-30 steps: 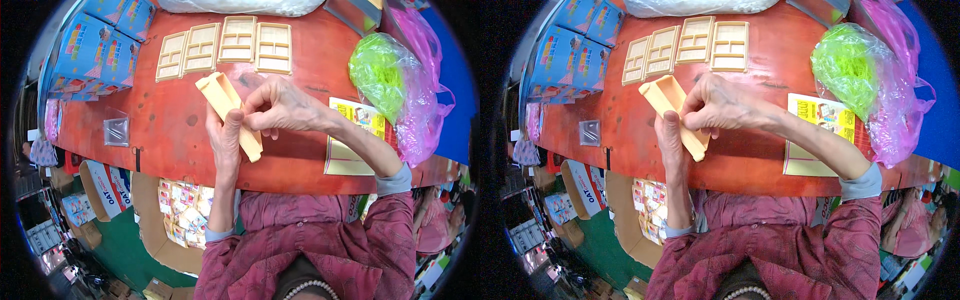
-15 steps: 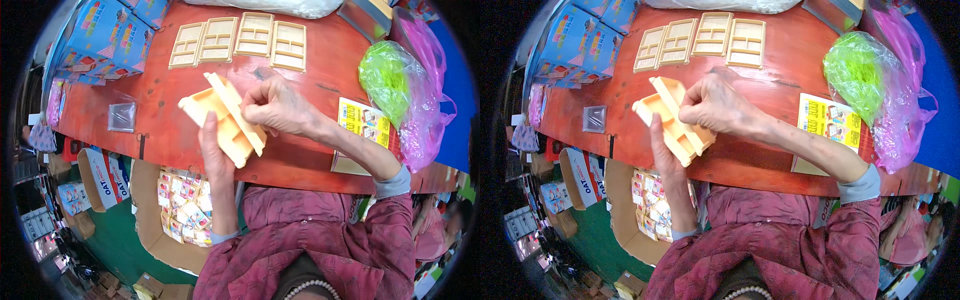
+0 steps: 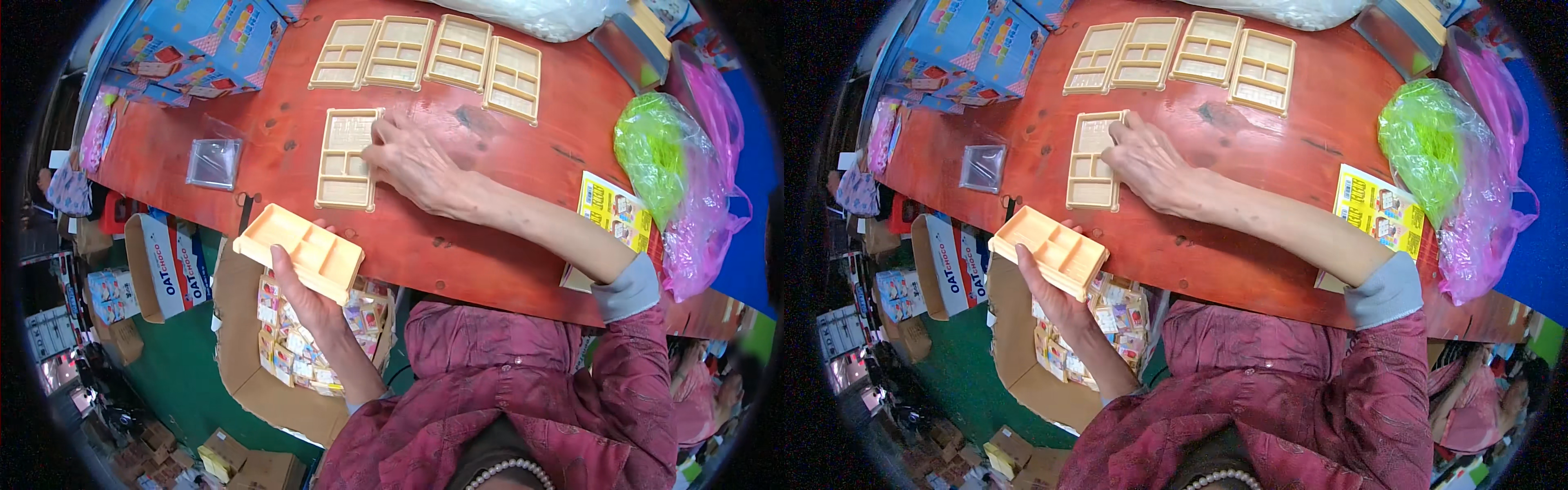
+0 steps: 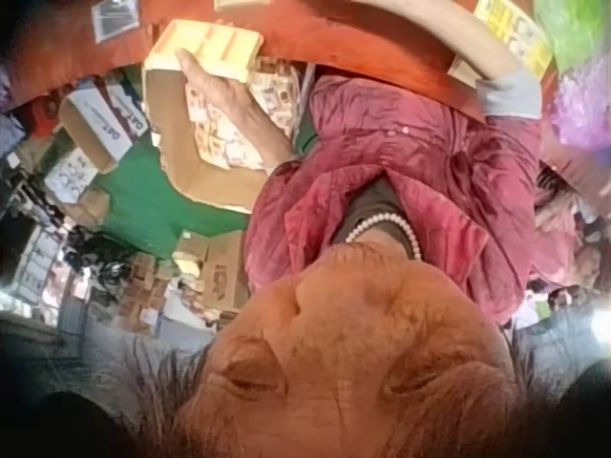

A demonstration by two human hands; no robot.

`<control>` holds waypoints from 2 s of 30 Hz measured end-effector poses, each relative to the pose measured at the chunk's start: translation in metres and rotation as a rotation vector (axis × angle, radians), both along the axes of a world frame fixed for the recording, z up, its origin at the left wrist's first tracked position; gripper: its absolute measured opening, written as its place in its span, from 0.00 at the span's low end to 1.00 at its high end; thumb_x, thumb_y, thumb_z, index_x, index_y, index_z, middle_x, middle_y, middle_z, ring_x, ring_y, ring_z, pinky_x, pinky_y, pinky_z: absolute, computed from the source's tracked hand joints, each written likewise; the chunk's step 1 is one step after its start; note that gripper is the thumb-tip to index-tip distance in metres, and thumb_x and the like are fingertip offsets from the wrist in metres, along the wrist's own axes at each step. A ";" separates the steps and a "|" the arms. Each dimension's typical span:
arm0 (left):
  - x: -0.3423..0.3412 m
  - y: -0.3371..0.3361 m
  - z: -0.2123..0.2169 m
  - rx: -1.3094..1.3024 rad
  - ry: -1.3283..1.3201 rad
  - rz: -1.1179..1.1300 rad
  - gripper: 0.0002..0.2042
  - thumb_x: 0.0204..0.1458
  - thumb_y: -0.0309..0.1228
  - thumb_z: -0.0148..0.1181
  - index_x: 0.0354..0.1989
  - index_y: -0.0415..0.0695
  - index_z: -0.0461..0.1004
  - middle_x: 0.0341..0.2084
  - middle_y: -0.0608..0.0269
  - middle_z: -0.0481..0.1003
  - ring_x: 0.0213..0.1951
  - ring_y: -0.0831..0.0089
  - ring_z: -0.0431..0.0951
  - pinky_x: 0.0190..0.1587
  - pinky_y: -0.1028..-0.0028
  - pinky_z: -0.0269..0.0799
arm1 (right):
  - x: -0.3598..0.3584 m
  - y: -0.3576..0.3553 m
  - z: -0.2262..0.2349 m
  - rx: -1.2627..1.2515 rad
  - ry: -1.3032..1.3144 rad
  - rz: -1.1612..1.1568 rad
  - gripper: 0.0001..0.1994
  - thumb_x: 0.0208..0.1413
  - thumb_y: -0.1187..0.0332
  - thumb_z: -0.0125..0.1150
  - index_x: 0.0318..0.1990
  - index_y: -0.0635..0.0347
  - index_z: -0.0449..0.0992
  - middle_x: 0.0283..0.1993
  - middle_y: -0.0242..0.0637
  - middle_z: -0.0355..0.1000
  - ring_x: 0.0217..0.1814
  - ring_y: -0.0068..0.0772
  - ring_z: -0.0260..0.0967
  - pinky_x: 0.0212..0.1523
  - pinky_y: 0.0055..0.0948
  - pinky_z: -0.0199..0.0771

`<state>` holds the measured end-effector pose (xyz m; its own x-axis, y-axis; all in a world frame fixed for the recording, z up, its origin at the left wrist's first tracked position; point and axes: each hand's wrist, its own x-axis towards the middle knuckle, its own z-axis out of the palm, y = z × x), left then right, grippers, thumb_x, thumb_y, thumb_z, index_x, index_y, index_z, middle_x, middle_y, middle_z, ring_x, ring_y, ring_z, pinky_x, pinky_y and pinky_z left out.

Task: Peeling stickers from a sheet and applying them to small plastic toy trays at a factory workstation.

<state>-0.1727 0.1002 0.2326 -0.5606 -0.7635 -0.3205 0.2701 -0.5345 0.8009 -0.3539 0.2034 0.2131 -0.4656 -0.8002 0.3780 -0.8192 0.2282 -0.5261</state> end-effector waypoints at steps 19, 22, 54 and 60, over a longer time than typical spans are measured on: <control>-0.019 0.017 -0.004 0.082 0.137 -0.220 0.34 0.52 0.57 0.43 0.58 0.40 0.54 0.41 0.42 0.71 0.39 0.56 0.75 0.40 0.60 0.76 | -0.020 -0.029 -0.001 -0.064 0.113 0.150 0.06 0.44 0.73 0.54 0.30 0.65 0.72 0.26 0.43 0.65 0.31 0.42 0.65 0.29 0.34 0.64; -0.030 0.027 0.001 0.082 0.150 -0.186 0.34 0.52 0.55 0.45 0.59 0.40 0.53 0.44 0.46 0.69 0.42 0.59 0.74 0.44 0.63 0.74 | -0.003 -0.010 0.033 -0.206 -0.463 0.168 0.07 0.45 0.71 0.58 0.27 0.68 0.75 0.22 0.39 0.69 0.25 0.32 0.67 0.27 0.30 0.65; -0.019 0.027 -0.001 0.017 0.027 -0.192 0.24 0.56 0.44 0.46 0.51 0.35 0.59 0.37 0.48 0.72 0.39 0.66 0.75 0.41 0.68 0.74 | 0.004 0.034 0.072 0.021 -0.794 -0.164 0.10 0.39 0.67 0.55 0.21 0.68 0.74 0.17 0.36 0.69 0.21 0.19 0.65 0.23 0.24 0.65; -0.024 0.032 -0.006 -0.025 -0.032 -0.218 0.30 0.55 0.52 0.42 0.53 0.33 0.58 0.39 0.44 0.71 0.39 0.61 0.76 0.41 0.65 0.76 | -0.014 0.005 0.029 0.135 -0.539 -0.333 0.12 0.40 0.67 0.54 0.22 0.72 0.75 0.18 0.54 0.69 0.20 0.41 0.71 0.24 0.35 0.69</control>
<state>-0.1970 0.1318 0.2267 -0.7034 -0.6330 -0.3234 0.1246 -0.5576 0.8207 -0.3676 0.2089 0.2419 -0.7932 -0.6047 -0.0725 -0.3220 0.5175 -0.7928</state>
